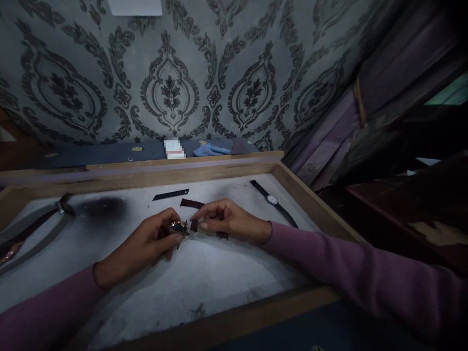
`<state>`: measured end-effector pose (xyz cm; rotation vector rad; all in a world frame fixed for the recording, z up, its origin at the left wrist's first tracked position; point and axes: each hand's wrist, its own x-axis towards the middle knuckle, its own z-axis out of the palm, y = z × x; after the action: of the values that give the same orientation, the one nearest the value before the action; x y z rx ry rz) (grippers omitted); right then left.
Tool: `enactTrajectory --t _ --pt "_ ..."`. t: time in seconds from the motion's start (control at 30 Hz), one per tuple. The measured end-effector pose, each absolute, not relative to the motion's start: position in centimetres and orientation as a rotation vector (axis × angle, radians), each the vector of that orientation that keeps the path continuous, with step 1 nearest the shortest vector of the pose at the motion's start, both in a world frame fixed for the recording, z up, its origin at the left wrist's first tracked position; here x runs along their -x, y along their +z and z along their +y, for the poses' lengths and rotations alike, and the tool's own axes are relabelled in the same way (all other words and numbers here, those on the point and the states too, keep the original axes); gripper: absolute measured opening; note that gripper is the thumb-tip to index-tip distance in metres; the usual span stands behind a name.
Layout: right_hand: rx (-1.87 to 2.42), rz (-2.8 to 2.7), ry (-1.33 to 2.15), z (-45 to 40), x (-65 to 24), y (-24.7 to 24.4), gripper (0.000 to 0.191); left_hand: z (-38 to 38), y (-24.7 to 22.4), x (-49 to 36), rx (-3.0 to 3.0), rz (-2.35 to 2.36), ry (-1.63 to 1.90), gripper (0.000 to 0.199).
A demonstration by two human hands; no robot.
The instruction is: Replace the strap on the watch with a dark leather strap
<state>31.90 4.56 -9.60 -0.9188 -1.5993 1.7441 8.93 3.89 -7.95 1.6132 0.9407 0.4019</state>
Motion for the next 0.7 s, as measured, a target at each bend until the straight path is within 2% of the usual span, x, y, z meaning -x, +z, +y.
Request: enactTrajectory --t 0.7 --pt "0.926 -1.684 1.637 4.50 -31.88 -9.72 0.028 3.67 -8.47 -8.87 -1.641 0.945 0.494 0.018"
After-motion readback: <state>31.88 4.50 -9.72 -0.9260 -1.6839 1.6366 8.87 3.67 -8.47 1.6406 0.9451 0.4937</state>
